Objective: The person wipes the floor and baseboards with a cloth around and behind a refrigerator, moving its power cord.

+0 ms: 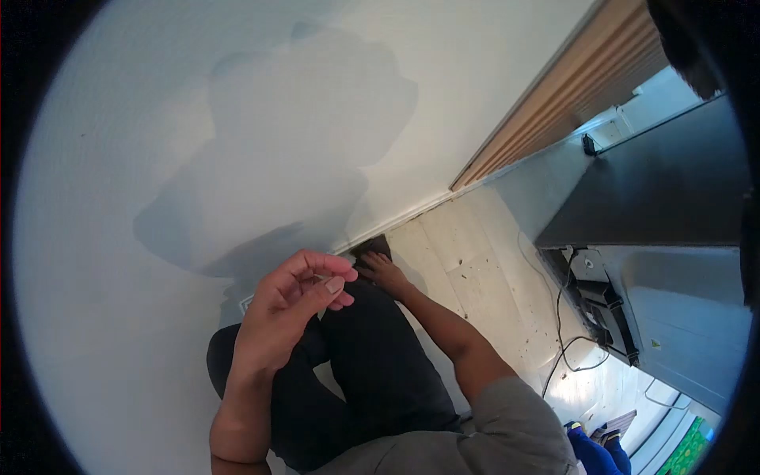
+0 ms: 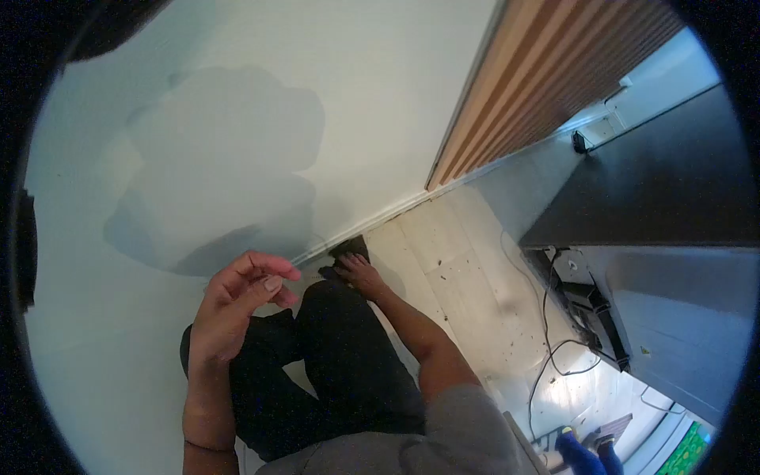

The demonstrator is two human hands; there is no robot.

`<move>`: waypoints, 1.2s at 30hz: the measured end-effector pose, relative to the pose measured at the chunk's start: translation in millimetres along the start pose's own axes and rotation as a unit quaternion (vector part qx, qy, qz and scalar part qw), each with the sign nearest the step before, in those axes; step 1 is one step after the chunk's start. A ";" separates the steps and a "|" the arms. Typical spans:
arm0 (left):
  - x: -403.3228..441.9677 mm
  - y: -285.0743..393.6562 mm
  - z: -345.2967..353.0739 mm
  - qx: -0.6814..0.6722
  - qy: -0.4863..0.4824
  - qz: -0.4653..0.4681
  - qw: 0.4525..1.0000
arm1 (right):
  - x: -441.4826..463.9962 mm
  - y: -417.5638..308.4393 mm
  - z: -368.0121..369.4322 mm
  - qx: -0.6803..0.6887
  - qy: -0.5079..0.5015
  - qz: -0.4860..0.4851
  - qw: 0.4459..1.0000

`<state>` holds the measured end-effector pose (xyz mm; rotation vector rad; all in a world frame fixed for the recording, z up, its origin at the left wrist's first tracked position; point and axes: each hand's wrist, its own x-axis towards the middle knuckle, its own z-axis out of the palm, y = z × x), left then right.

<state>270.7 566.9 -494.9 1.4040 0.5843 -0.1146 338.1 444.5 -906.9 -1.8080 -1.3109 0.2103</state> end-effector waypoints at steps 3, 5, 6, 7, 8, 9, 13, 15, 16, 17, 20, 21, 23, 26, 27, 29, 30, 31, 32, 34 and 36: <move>-5.5 -0.7 -10.6 -0.023 0.010 -0.006 1.000 | -7.4 43.9 -1.4 -0.040 -0.081 0.011 0.996; -11.1 0.9 -18.7 -0.026 -0.011 -0.018 0.999 | -28.0 78.0 -50.2 -0.009 -0.036 0.177 0.984; -12.3 2.1 -20.9 -0.029 -0.008 -0.019 0.999 | -46.4 94.6 -81.7 -0.099 0.019 0.208 0.973; -14.3 3.7 -22.6 -0.018 0.005 -0.011 1.000 | -27.1 58.7 -129.1 0.105 0.152 0.436 0.881; -16.5 4.2 -23.7 -0.008 0.019 -0.004 1.000 | -59.4 84.9 -147.4 -0.133 0.167 0.246 0.945; -18.1 4.2 -24.9 -0.013 0.019 -0.008 1.000 | -91.6 106.3 -163.5 -0.240 0.127 0.353 0.896; -17.7 6.8 -21.7 -0.003 0.026 -0.003 1.000 | -89.4 90.4 -166.8 -0.368 0.191 0.306 0.857; -15.3 4.4 -14.1 -0.007 0.022 0.000 1.000 | -26.1 42.8 -147.3 -0.214 0.138 0.382 0.889; -14.2 2.4 -8.1 0.002 0.026 0.022 0.999 | -15.2 45.1 -122.2 -0.245 0.113 0.294 0.917; -12.8 0.8 -2.7 0.010 0.029 0.045 0.999 | -5.1 44.2 -99.0 -0.241 0.073 0.282 0.926; -11.8 -1.1 6.6 0.001 0.019 0.051 0.999 | -5.8 24.9 -79.2 -0.283 -0.083 0.247 0.923; -12.9 -2.1 6.6 -0.004 0.021 0.047 0.999 | -23.8 22.4 -85.5 -0.274 -0.089 0.223 0.931; -15.2 -3.0 2.6 0.031 0.037 0.062 0.997 | -69.6 11.8 -110.5 -0.252 -0.114 0.212 0.937; -14.4 -2.0 -10.4 0.042 0.053 0.078 0.995 | -196.3 -0.5 -169.3 -0.298 -0.204 0.232 0.903; -13.5 -1.7 -13.2 0.038 0.055 0.077 0.995 | -241.0 -4.6 -190.1 -0.303 -0.226 0.261 0.888; -12.6 -1.0 -18.3 0.032 0.065 0.094 0.993 | -328.1 -10.5 -231.4 -0.332 -0.338 0.441 0.762; -12.3 -0.5 -19.8 0.030 0.067 0.093 0.993 | -349.9 -15.8 -250.1 -0.355 -0.406 0.483 0.690; -11.3 -0.2 -20.5 0.036 0.059 0.086 0.994 | -338.7 -32.2 -268.5 -0.358 -0.475 0.486 0.640; -9.9 -0.3 -20.8 0.044 0.053 0.080 0.994 | -328.0 -34.9 -273.4 -0.375 -0.442 0.464 0.669; -6.9 0.1 -18.3 0.039 0.045 0.091 0.994 | -257.8 -48.9 -264.3 -0.357 -0.379 0.437 0.733; -6.0 0.5 -11.1 0.040 0.035 0.104 0.993 | -173.3 -45.7 -233.1 -0.254 -0.228 0.283 0.896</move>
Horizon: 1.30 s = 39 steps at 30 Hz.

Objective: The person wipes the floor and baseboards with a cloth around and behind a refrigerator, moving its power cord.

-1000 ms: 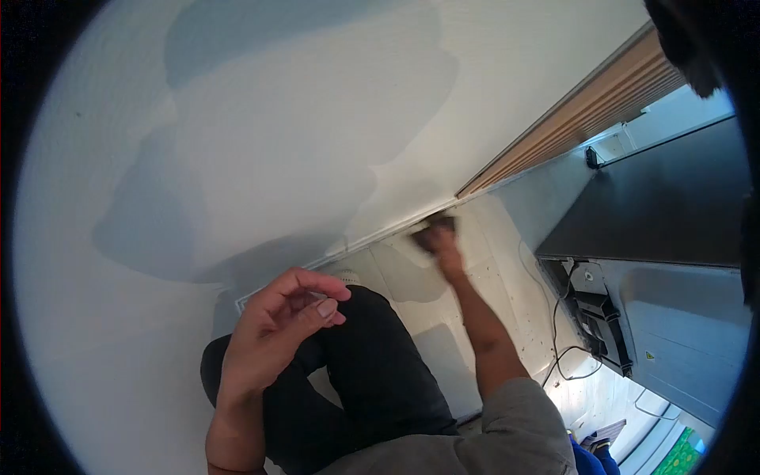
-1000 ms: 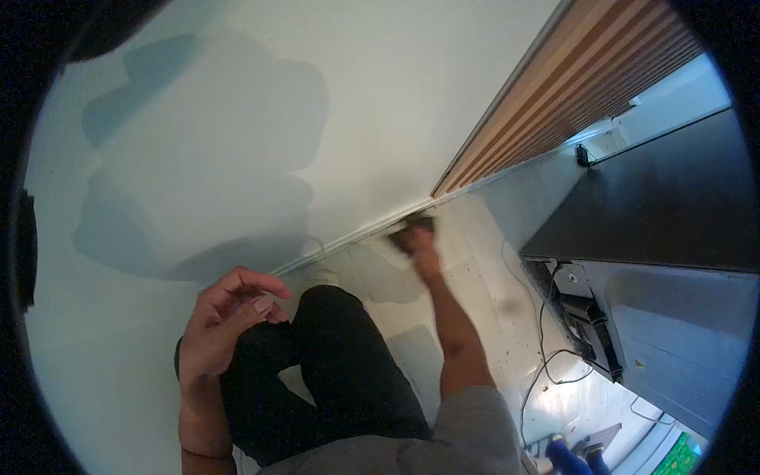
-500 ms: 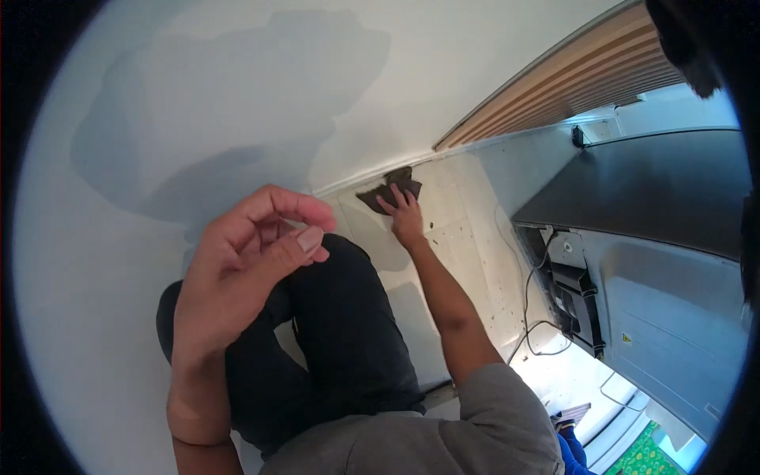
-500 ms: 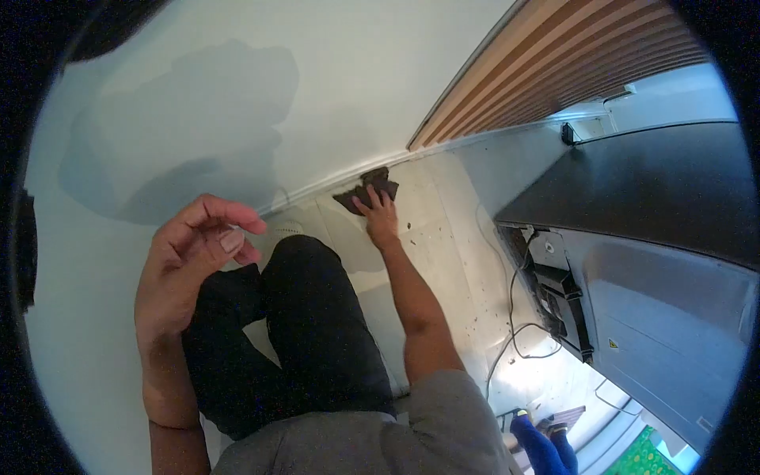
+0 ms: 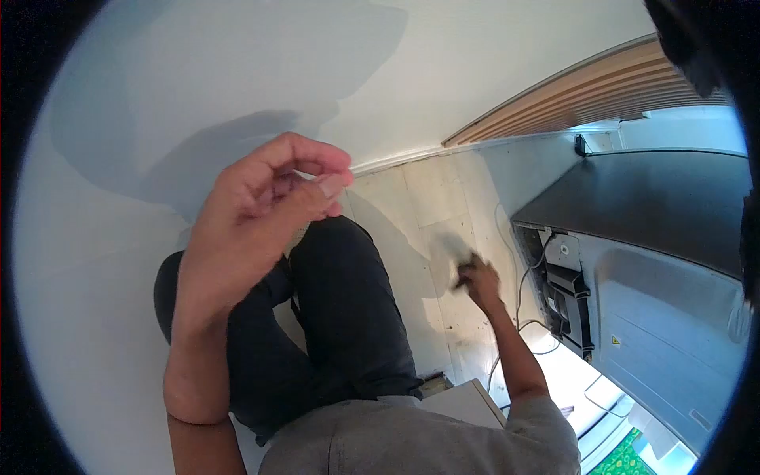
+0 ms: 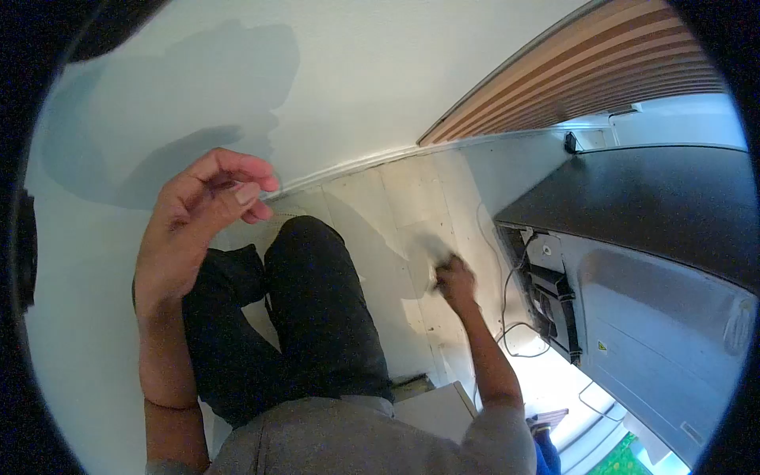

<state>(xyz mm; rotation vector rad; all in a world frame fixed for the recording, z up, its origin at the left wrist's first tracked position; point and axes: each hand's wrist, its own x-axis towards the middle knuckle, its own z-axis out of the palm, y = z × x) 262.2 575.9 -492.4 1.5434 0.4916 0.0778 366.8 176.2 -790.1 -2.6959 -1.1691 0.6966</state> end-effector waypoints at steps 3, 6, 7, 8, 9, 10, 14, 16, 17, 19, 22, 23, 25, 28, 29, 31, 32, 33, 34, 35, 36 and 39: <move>1.5 0.9 12.8 -0.014 -0.024 -0.010 1.000 | 119.6 -83.9 14.8 0.082 0.121 -0.170 0.974; -0.3 -3.8 23.2 -0.057 -0.069 -0.021 0.996 | 189.9 -152.8 36.9 0.017 0.114 -0.165 0.980; -1.8 -4.1 24.3 -0.054 -0.067 -0.018 0.996 | 200.2 -154.0 43.8 0.041 0.121 -0.179 0.975; -2.5 -4.5 24.9 -0.050 -0.058 -0.021 0.997 | 212.1 -153.4 48.3 0.063 0.129 -0.194 0.970; -2.8 -5.1 24.7 -0.045 -0.051 -0.027 0.997 | 223.3 -150.2 60.2 0.088 0.134 -0.206 0.965; -4.0 -6.2 22.3 -0.045 -0.053 -0.028 0.997 | 232.4 -145.1 71.7 0.112 0.137 -0.216 0.960; -4.1 0.8 10.7 -0.026 -0.011 -0.043 0.999 | 222.4 -30.0 37.0 0.238 0.249 0.053 0.937; -1.9 2.7 9.2 -0.023 0.000 -0.046 0.999 | 217.6 20.5 48.0 0.051 0.309 0.118 0.942; 0.0 0.9 8.2 -0.006 0.007 -0.046 0.999 | 224.3 19.3 56.1 0.050 0.311 0.118 0.942; 3.7 -0.8 11.0 0.009 0.011 -0.046 0.999 | 238.3 -1.0 78.6 -0.010 0.354 0.130 0.926; 11.5 2.1 23.5 0.019 0.030 -0.028 0.999 | 254.0 -101.7 120.0 0.226 0.321 0.055 0.918; 15.6 3.9 27.5 0.055 0.002 -0.019 0.998 | 243.4 -136.2 108.9 0.291 0.239 0.034 0.926; 25.3 4.7 32.5 0.096 -0.034 -0.003 0.995 | 241.4 -140.5 116.3 0.259 0.222 -0.015 0.940; 44.4 6.0 39.1 0.144 -0.073 0.066 0.985 | 235.1 -98.6 41.9 0.423 0.079 -0.074 0.900; 52.3 12.4 41.3 0.188 -0.092 0.057 0.976 | 252.3 -50.7 81.3 0.469 0.183 -0.005 0.864; 60.2 14.0 42.0 0.232 -0.113 0.050 0.965 | 240.4 7.0 39.3 0.365 0.290 0.092 0.880; 60.5 11.5 40.1 0.275 -0.090 0.090 0.953 | 232.4 39.1 35.4 0.183 0.318 0.096 0.925; 60.3 9.6 39.0 0.315 -0.065 0.128 0.938 | 225.0 55.3 32.9 -0.007 0.331 0.095 0.939; 59.7 11.0 38.3 0.313 -0.068 0.127 0.939 | 229.5 53.6 41.0 -0.008 0.328 0.098 0.939; 57.8 15.1 37.9 0.282 -0.060 0.114 0.951 | 238.4 38.9 50.7 0.089 0.370 0.151 0.912; 56.4 17.1 38.2 0.251 -0.051 0.103 0.961 | 247.2 17.9 59.3 0.185 0.407 0.202 0.871; 61.8 18.0 43.0 0.236 -0.050 0.136 0.961 | 245.2 -91.5 88.2 0.237 0.300 0.050 0.923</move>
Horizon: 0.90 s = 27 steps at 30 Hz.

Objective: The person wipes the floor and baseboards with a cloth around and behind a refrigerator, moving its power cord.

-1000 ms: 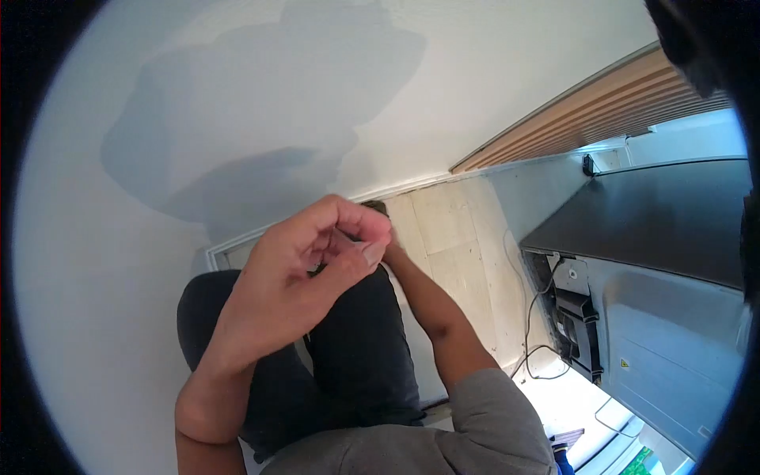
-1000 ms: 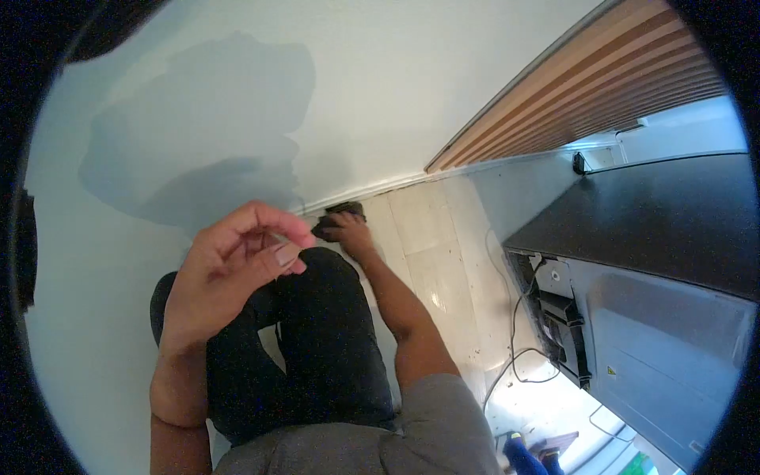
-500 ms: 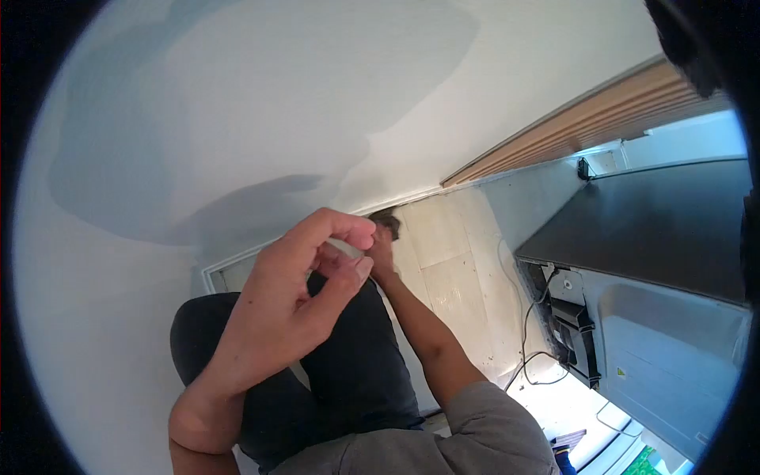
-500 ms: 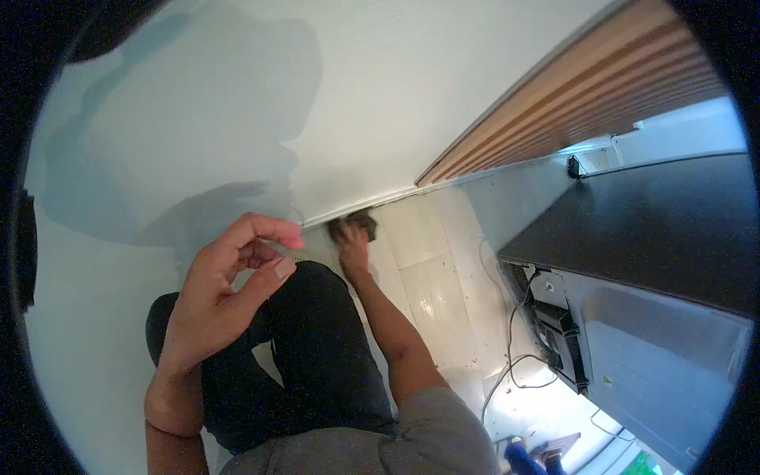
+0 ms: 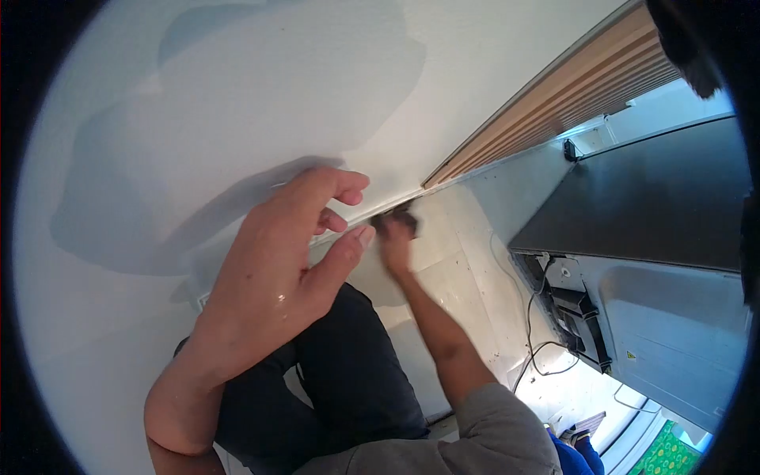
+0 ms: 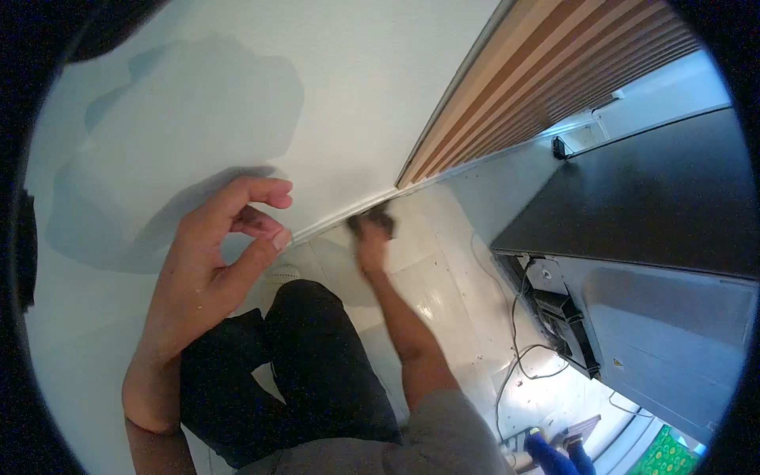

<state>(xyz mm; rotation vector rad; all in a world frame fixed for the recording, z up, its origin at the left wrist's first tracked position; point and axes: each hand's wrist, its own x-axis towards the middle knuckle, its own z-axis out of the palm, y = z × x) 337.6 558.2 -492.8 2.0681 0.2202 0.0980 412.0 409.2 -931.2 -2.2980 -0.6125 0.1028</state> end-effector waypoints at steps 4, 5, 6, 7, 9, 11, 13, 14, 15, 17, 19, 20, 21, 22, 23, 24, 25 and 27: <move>1.2 1.1 9.7 0.017 -0.034 0.014 0.999 | -56.1 -59.6 21.0 0.180 -0.169 -0.056 0.967; 0.3 2.8 11.0 0.041 -0.035 0.023 0.998 | -55.3 -56.1 4.3 0.040 -0.200 -0.136 0.970; -1.3 3.6 12.1 0.064 -0.033 0.031 0.997 | -57.3 -43.7 -7.8 -0.101 -0.230 -0.214 0.944; -3.6 3.5 12.5 0.057 -0.042 0.026 0.997 | -67.7 -29.7 -25.6 -0.098 -0.204 -0.174 0.958; -6.3 1.1 10.6 0.068 -0.054 0.015 0.996 | -92.3 5.7 -64.1 -0.084 -0.163 -0.090 0.979; -8.9 -2.8 5.8 0.083 -0.053 0.005 0.995 | -131.0 57.3 -110.9 -0.113 -0.105 -0.058 0.986; -10.8 -6.7 -1.1 0.101 -0.048 -0.002 0.994 | -167.6 84.2 -161.4 0.035 0.014 0.181 0.983; -11.9 -8.6 -4.3 0.109 -0.027 -0.001 0.994 | -196.1 115.1 -185.8 -0.059 0.007 0.200 0.978; -12.8 -9.6 -6.8 0.117 -0.007 0.002 0.993 | -224.1 145.6 -209.9 -0.151 -0.004 0.219 0.964; -15.1 -8.7 -9.1 0.118 -0.001 0.008 0.993 | -229.2 151.1 -232.2 -0.305 -0.049 0.246 0.919; -15.2 -7.1 -5.9 0.115 0.005 0.014 0.993 | -182.6 110.2 -238.1 -0.317 0.057 0.161 0.933; -15.0 -5.4 -2.6 0.116 -0.005 0.024 0.993 | -146.5 87.0 -221.4 -0.267 0.123 0.108 0.950; -14.3 -3.4 1.1 0.119 -0.015 0.034 0.992 | -114.1 70.8 -201.5 -0.256 0.113 0.098 0.955; -13.2 -1.1 5.2 0.118 -0.018 0.035 0.992 | -82.8 40.5 -180.5 -0.259 0.102 0.112 0.954; -12.2 1.2 9.4 0.111 -0.029 0.033 0.993 | -54.2 32.0 -158.8 -0.159 0.052 0.124 0.978; -12.5 2.9 13.6 0.104 -0.039 0.030 0.993 | -33.1 21.7 -138.0 -0.114 0.036 0.082 0.989; -13.6 3.7 16.5 0.105 -0.040 0.029 0.993 | -25.6 26.0 -119.9 -0.118 -0.013 0.022 0.993; -14.0 3.2 18.8 0.128 -0.060 0.030 0.990 | -28.8 54.0 -110.5 -0.170 -0.092 -0.015 0.981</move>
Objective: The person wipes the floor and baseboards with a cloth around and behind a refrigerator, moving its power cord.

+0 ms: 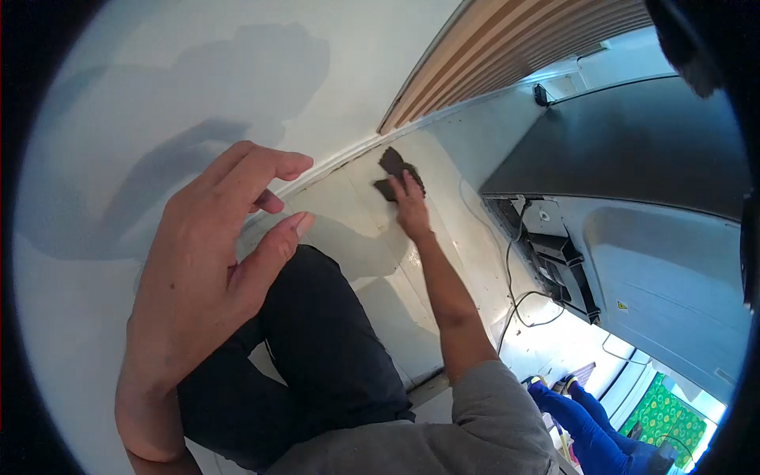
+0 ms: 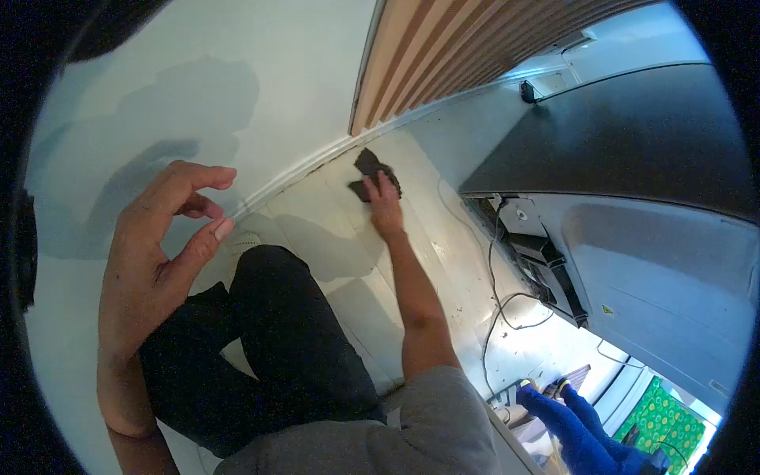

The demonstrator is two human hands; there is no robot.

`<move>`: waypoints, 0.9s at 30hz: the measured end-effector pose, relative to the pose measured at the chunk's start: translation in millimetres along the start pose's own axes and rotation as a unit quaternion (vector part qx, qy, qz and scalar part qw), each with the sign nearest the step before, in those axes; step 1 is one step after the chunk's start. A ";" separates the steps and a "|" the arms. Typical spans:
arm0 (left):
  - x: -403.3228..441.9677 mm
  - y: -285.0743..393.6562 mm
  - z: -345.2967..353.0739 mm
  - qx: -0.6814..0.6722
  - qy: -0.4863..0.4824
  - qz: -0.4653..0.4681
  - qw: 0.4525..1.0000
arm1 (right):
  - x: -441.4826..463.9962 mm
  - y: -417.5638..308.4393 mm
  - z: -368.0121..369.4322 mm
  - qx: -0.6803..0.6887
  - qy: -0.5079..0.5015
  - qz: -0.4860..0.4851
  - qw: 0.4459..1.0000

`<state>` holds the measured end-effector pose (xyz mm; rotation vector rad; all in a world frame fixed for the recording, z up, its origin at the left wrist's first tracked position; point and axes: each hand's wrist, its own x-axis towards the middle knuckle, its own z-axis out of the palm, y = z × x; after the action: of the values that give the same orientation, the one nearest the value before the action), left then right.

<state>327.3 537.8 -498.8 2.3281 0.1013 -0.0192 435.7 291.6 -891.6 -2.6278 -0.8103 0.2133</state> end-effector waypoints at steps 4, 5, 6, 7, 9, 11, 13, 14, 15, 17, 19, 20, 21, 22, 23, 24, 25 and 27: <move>-7.6 -7.1 -6.8 0.009 -0.006 -0.014 1.000 | -75.9 116.5 -2.4 -0.030 0.145 0.086 0.985; -8.8 -10.4 -8.8 0.021 0.009 -0.023 0.999 | -119.5 153.3 1.8 -0.055 0.185 0.118 0.974; -10.6 -11.6 -10.2 0.032 0.022 -0.032 0.999 | -153.0 177.3 -7.8 -0.143 0.155 0.231 0.950; -11.8 -11.1 -11.6 0.034 0.028 -0.029 0.999 | -157.2 140.3 -51.8 0.101 0.225 0.432 0.868; -12.4 -10.2 -14.7 0.067 0.046 -0.045 0.996 | -192.0 144.9 -57.4 -0.223 -0.078 0.514 0.825; -10.3 -9.7 -12.9 0.084 0.046 -0.028 0.995 | -178.8 147.6 -53.8 -0.299 -0.100 0.487 0.815; -6.3 -7.7 -7.8 0.104 0.038 -0.005 0.994 | -122.5 83.1 -91.0 -0.098 0.000 0.283 0.954; -3.9 -6.4 -5.1 0.086 0.020 0.003 0.996 | -94.1 77.2 -86.7 -0.067 0.053 0.226 0.970; -1.7 -4.3 -2.9 0.069 0.001 0.011 0.998 | -61.7 75.2 -84.1 -0.036 0.108 0.168 0.979; -0.4 0.6 -0.3 0.072 -0.012 0.018 0.997 | 9.1 72.5 -87.5 -0.004 0.226 0.119 0.967; -0.5 2.9 -0.2 0.080 -0.051 0.014 0.995 | 71.6 88.8 -91.9 -0.015 0.274 0.168 0.947; -3.8 0.1 -0.6 0.094 -0.064 0.022 0.993 | 98.8 95.7 -97.0 -0.003 0.266 0.223 0.938; -6.0 -1.5 -0.7 0.104 -0.066 0.028 0.992 | 122.4 103.3 -101.9 0.011 0.255 0.278 0.926; -8.4 -2.9 -1.0 0.107 -0.074 0.007 0.991 | 144.2 126.1 -93.5 0.017 0.260 0.281 0.924; -10.5 -4.2 -1.2 0.109 -0.083 -0.016 0.990 | 163.1 157.9 -72.8 0.110 0.260 0.282 0.917; -11.9 -3.5 0.3 0.124 -0.096 -0.033 0.987 | 172.4 176.6 -49.1 0.201 0.255 0.281 0.903; -11.4 -6.1 0.9 0.127 -0.099 -0.035 0.986 | 176.8 176.9 -25.3 0.204 0.253 0.284 0.902; -11.3 -9.7 -1.3 0.135 -0.104 -0.062 0.983 | 173.8 152.8 22.8 -0.092 0.224 0.211 0.947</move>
<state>315.2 544.6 -504.5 2.5707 0.1447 -0.3586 650.9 281.3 -979.2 -2.8300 -0.1161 -0.3588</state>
